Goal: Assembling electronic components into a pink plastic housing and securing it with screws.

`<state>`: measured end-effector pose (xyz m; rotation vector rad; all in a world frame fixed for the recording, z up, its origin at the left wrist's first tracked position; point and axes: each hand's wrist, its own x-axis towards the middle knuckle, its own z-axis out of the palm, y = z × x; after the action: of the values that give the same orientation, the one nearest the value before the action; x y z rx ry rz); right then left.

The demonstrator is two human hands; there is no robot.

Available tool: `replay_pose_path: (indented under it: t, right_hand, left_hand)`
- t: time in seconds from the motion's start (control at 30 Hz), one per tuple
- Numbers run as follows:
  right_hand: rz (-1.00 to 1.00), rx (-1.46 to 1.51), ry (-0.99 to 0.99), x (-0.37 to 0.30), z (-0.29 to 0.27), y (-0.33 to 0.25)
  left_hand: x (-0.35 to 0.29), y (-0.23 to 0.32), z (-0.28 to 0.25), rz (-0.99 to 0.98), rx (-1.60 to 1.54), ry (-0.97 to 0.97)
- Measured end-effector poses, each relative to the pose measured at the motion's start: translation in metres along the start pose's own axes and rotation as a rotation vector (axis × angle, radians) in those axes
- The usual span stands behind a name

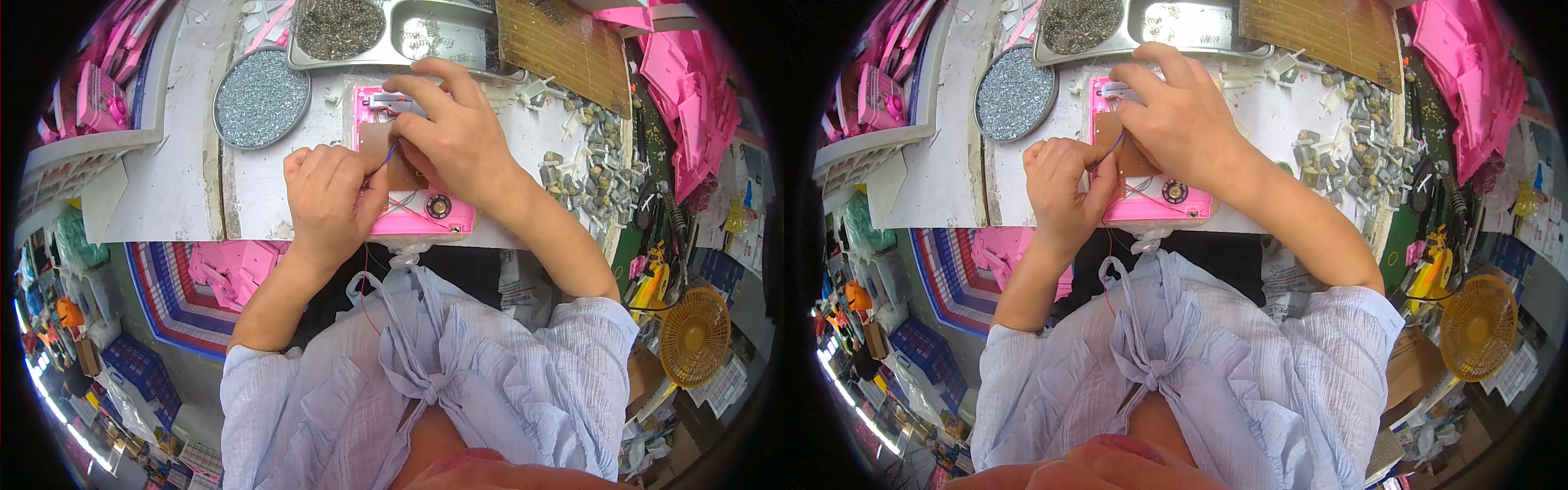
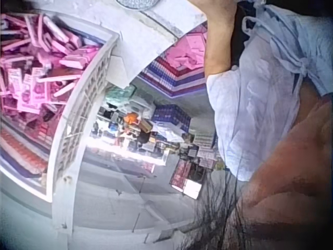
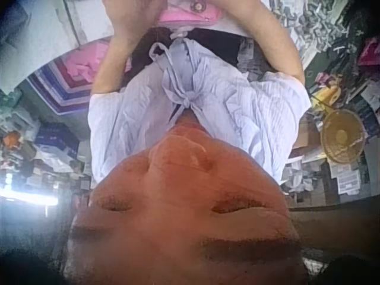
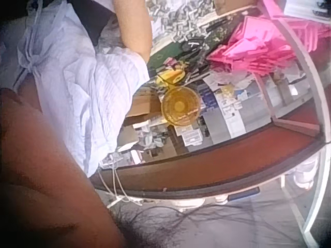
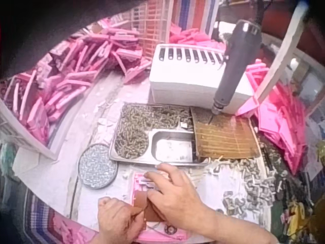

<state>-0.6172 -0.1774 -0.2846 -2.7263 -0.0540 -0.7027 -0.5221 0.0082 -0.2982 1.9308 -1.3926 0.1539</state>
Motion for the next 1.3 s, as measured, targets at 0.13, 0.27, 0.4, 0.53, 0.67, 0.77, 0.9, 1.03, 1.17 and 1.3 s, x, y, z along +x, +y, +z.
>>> replay_pose_path:
  t: [0.13, 0.27, 0.4, 0.53, 0.67, 0.77, 0.9, 1.03, 1.17, 1.3]
  right_hand:
    - [-0.008, -0.016, 0.04, -0.004, 0.002, 0.005]
    - [0.017, 0.044, 0.08, -0.009, 0.0, 0.008]
    - [0.049, 0.176, 0.117, -0.018, -0.016, 0.012]
    - [0.106, 0.261, 0.158, -0.029, -0.028, 0.018]
    - [0.216, 0.438, 0.15, -0.036, -0.03, 0.026]
    - [0.193, 0.516, 0.129, -0.036, -0.03, 0.033]
    - [0.099, 0.547, 0.073, -0.032, -0.028, 0.043]
    - [0.107, 0.524, -0.011, -0.029, -0.038, 0.047]
    - [0.291, 0.275, 0.183, -0.067, -0.091, 0.035]
    - [0.965, 0.37, 0.849, -0.21, -0.151, 0.033]
  left_hand:
    - [0.002, 0.0, -0.016, -0.076, -0.039, 0.076]
    - [-0.008, 0.008, -0.028, -0.028, -0.132, 0.281]
    - [0.013, 0.015, -0.008, -0.088, -0.413, 0.029]
    - [0.042, 0.011, 0.019, -0.255, -0.659, -0.304]
    - [0.063, 0.005, 0.022, -0.194, -0.662, -0.41]
    - [0.072, -0.001, 0.017, -0.358, -0.8, -0.561]
    - [0.081, -0.004, 0.01, -0.423, -0.736, -0.72]
    - [0.082, 0.002, 0.01, -0.383, -0.716, -0.664]
    - [0.075, 0.001, 0.009, -0.08, -0.473, -0.459]
    - [0.069, -0.001, 0.012, 0.143, -0.296, -0.258]
